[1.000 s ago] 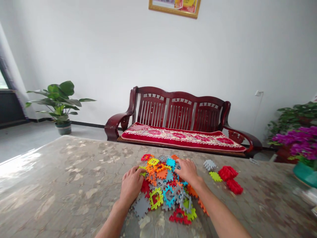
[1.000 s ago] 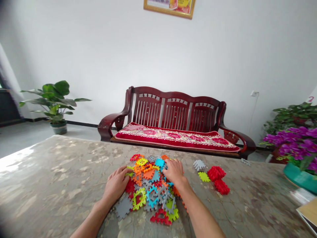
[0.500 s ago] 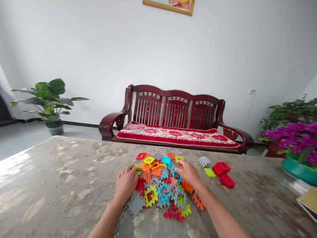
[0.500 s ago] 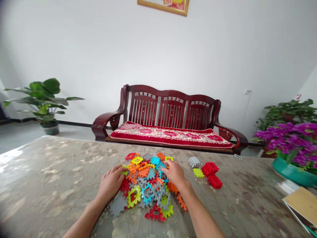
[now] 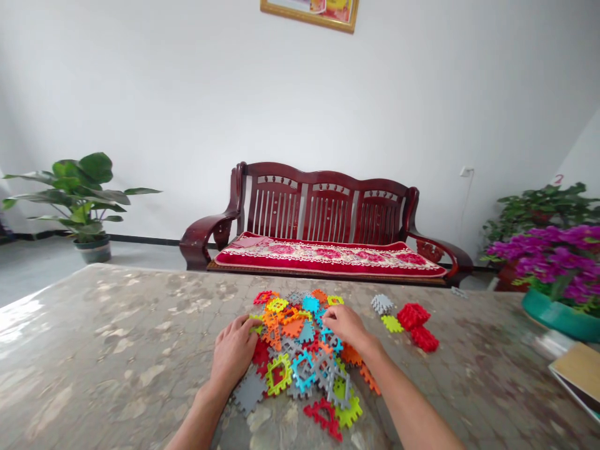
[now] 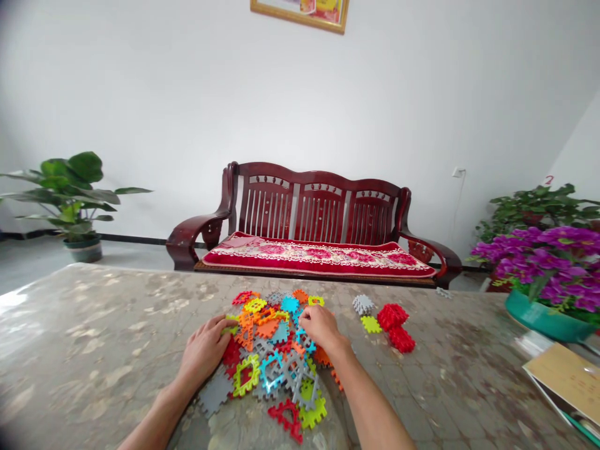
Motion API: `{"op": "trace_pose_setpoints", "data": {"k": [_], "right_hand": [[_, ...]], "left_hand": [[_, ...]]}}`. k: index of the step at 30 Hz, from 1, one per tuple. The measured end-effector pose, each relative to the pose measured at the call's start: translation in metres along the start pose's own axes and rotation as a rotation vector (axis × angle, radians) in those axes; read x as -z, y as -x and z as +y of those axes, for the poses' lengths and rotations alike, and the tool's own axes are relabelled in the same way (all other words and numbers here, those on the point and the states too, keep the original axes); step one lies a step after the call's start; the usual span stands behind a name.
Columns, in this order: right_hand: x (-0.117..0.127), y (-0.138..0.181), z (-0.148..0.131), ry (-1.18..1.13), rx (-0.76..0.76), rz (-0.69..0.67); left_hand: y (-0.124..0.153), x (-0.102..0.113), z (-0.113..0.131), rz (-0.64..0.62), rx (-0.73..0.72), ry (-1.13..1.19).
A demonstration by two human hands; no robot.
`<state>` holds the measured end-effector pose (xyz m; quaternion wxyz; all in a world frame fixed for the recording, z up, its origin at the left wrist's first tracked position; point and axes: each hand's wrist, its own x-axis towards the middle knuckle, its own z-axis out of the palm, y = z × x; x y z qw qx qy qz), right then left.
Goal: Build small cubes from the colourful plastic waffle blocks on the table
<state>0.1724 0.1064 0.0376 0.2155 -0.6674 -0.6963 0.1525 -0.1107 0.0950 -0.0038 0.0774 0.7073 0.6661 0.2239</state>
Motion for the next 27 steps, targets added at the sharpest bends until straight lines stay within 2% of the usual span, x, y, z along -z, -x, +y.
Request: {"op": "trace_pose_setpoints", "data": {"k": [4,8,12,21,27], "right_hand": [[0.005,-0.001,0.016,-0.081,-0.016,0.084],[0.012,0.001,0.038,-0.292,-0.061,0.244],[0.018,0.01,0.054,-0.441,-0.097,0.316],[0.02,0.028,0.094,-0.473,-0.203,0.388],[0.01,0.044,0.106,-0.429,-0.182,0.427]], "left_hand": [[0.001,0.002,0.001,-0.007,-0.007,-0.005],[0.001,0.003,0.002,-0.003,-0.004,-0.012],[0.001,0.002,0.002,-0.007,0.0,-0.019],[0.002,0.004,0.004,-0.001,-0.006,-0.026],[0.0,0.003,0.002,-0.013,0.006,-0.026]]}}
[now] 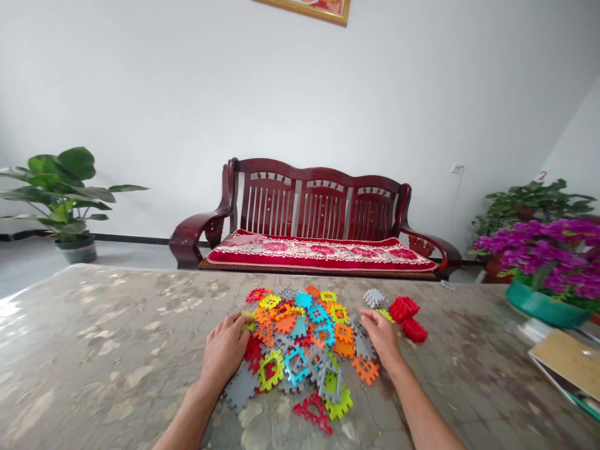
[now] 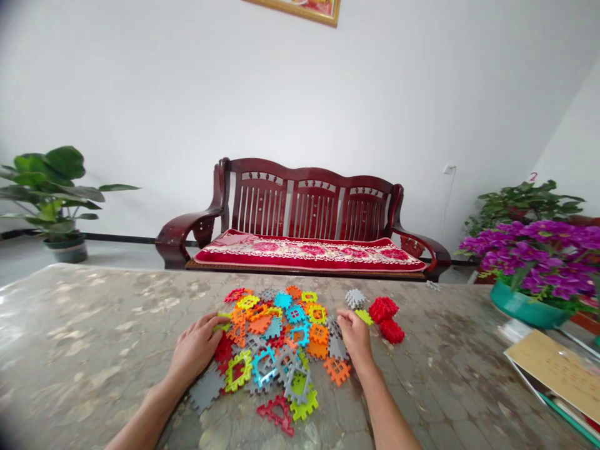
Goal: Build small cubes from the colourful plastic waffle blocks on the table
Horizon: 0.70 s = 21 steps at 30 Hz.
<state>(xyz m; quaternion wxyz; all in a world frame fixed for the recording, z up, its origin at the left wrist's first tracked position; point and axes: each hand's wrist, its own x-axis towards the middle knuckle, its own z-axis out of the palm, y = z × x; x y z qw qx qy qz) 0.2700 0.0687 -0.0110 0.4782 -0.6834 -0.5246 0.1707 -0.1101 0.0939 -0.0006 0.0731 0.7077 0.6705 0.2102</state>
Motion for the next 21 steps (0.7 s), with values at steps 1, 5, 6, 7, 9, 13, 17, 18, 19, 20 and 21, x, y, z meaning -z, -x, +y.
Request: {"op": "trace_pose_setpoints", "data": {"k": [1,5,6,7,9,13,17,18,19,20,21], "right_hand": [[-0.001,0.002,0.001,0.006,-0.006,-0.006],[-0.002,0.007,0.003,0.107,-0.011,-0.019],[-0.001,0.008,0.003,0.151,0.002,-0.025],[-0.001,0.009,0.002,0.203,0.018,-0.034],[0.001,0.011,-0.001,0.322,0.045,-0.057],[0.004,0.016,-0.009,0.521,0.049,-0.083],[0.003,0.016,-0.013,0.544,0.022,-0.101],[0.003,0.016,-0.014,0.544,0.008,-0.097],[0.003,0.016,-0.015,0.551,-0.007,-0.089],[0.003,0.016,-0.015,0.563,-0.02,-0.078],[0.004,0.017,-0.016,0.58,-0.029,-0.065]], "left_hand": [[0.0,0.0,0.0,0.002,0.003,0.0],[0.0,-0.001,0.0,0.01,0.005,0.012],[0.0,-0.001,0.0,0.01,0.005,0.015],[0.0,-0.001,-0.001,0.01,0.005,0.017],[-0.001,-0.002,-0.002,0.011,0.004,0.018],[-0.001,-0.003,-0.003,0.009,0.0,0.005],[-0.001,-0.001,-0.001,-0.011,-0.006,-0.023],[-0.001,0.0,-0.001,-0.014,-0.006,-0.028],[-0.001,0.0,0.0,-0.015,-0.007,-0.031],[0.0,0.0,0.0,-0.013,-0.007,-0.031],[0.0,0.001,0.0,-0.009,-0.006,-0.03]]}}
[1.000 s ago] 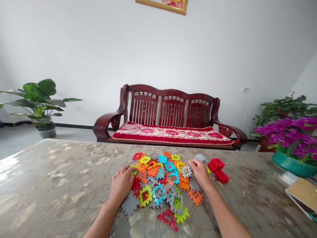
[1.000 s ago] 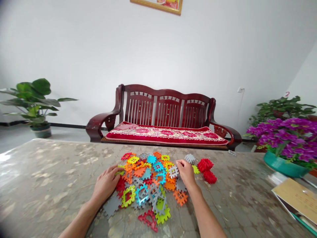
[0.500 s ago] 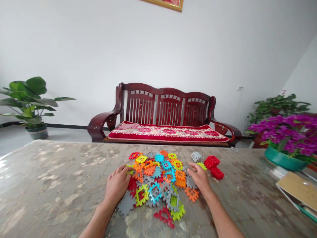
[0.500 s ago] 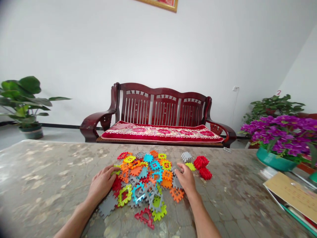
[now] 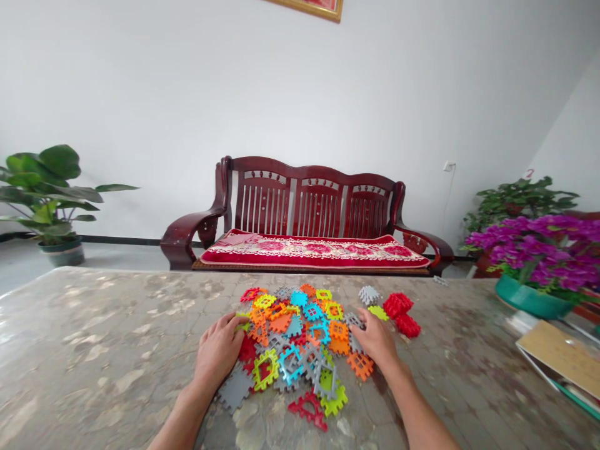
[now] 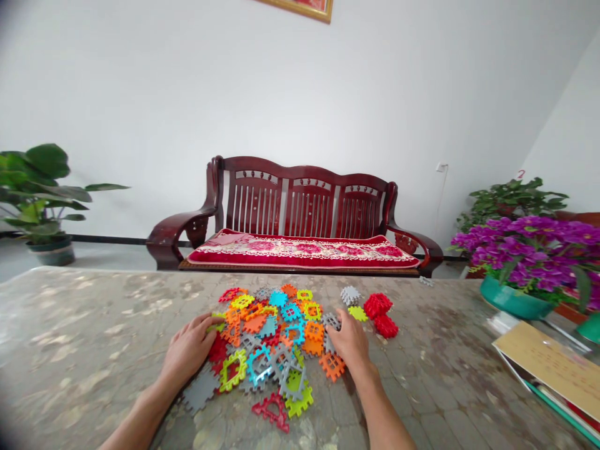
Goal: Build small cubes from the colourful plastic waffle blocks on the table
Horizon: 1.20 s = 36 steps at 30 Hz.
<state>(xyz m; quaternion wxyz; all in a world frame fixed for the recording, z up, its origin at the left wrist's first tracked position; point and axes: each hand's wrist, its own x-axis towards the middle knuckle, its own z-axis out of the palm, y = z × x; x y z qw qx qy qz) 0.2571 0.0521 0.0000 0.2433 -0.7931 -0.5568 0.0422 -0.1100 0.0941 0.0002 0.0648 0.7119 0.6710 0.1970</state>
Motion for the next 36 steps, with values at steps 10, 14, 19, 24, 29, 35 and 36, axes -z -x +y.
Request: {"op": "trace_pose_setpoints", "data": {"k": [10,14,19,24,29,35,36], "right_hand": [[0.013,0.003,-0.002,0.181,-0.037,0.037],[0.013,0.003,0.003,0.195,-0.055,0.047],[0.006,0.004,0.011,0.112,-0.024,0.13],[-0.001,-0.005,0.031,-0.251,-0.074,0.151],[0.004,-0.012,0.046,-0.615,-0.006,-0.084],[0.03,-0.001,0.05,-0.684,0.034,-0.417],[0.034,0.002,0.049,-0.64,0.052,-0.461]], "left_hand": [[0.0,-0.001,-0.001,0.002,-0.003,-0.005],[0.0,-0.001,-0.001,0.007,-0.009,-0.004],[0.0,0.0,-0.001,-0.001,-0.001,-0.01],[0.0,0.001,0.001,-0.007,0.003,-0.006],[0.001,-0.001,0.0,0.012,0.003,-0.001],[0.0,-0.002,-0.002,0.022,0.0,-0.005],[0.0,-0.002,-0.002,0.018,0.0,-0.007]]}}
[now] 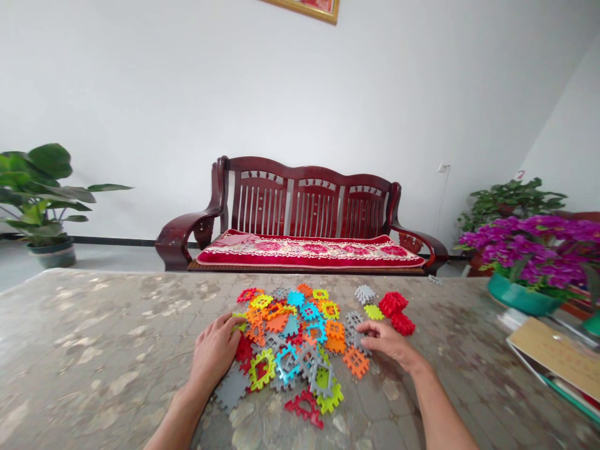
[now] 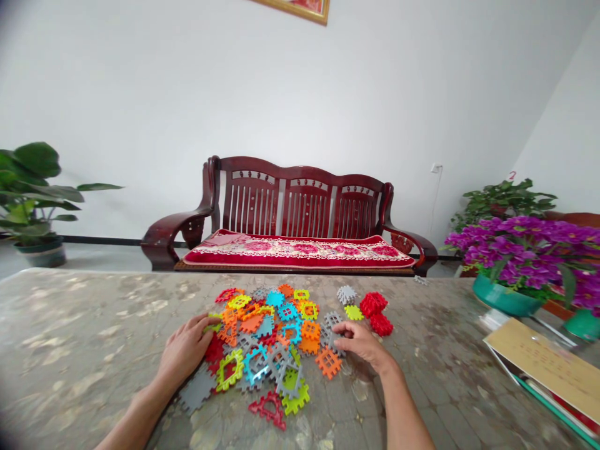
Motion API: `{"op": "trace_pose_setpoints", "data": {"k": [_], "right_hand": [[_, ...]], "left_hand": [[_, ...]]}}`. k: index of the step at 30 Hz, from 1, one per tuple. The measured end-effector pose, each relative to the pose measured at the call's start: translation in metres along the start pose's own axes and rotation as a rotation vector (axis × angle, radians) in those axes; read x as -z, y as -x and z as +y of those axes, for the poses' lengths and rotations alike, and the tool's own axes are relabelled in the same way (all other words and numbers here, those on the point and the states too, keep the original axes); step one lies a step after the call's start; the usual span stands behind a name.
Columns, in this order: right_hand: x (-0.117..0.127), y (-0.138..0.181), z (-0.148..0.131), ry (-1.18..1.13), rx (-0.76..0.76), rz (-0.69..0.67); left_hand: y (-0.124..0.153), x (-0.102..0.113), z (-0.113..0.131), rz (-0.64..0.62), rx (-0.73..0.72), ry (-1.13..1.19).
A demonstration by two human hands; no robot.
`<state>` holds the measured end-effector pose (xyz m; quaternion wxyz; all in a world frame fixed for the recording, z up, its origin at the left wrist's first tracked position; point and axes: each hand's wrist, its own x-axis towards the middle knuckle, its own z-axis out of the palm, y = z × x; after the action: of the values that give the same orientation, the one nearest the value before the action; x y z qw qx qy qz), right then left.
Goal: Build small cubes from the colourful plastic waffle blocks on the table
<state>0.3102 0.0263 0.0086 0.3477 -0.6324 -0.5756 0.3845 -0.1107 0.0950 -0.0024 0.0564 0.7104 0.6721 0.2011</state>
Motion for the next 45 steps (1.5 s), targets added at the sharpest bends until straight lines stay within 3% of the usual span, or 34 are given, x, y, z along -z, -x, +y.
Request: {"op": "trace_pose_setpoints", "data": {"k": [3,8,16,25,38,45], "right_hand": [[0.002,0.006,-0.008,0.128,0.009,-0.074],[-0.005,0.006,-0.012,0.212,0.036,-0.055],[-0.011,-0.005,0.011,0.137,0.061,0.112],[-0.012,-0.013,0.017,-0.231,0.076,0.236],[-0.011,-0.011,0.015,-0.217,0.137,0.422],[-0.012,-0.02,0.028,-0.127,0.111,0.374]], "left_hand": [[0.0,0.0,-0.001,-0.007,-0.005,-0.001],[-0.001,-0.002,-0.002,0.009,-0.008,0.012],[-0.002,-0.001,-0.002,-0.011,-0.009,0.012],[-0.002,-0.002,-0.003,0.0,-0.015,0.011],[-0.001,0.0,-0.002,-0.006,-0.01,0.018],[-0.001,-0.001,-0.002,0.006,-0.009,0.027]]}}
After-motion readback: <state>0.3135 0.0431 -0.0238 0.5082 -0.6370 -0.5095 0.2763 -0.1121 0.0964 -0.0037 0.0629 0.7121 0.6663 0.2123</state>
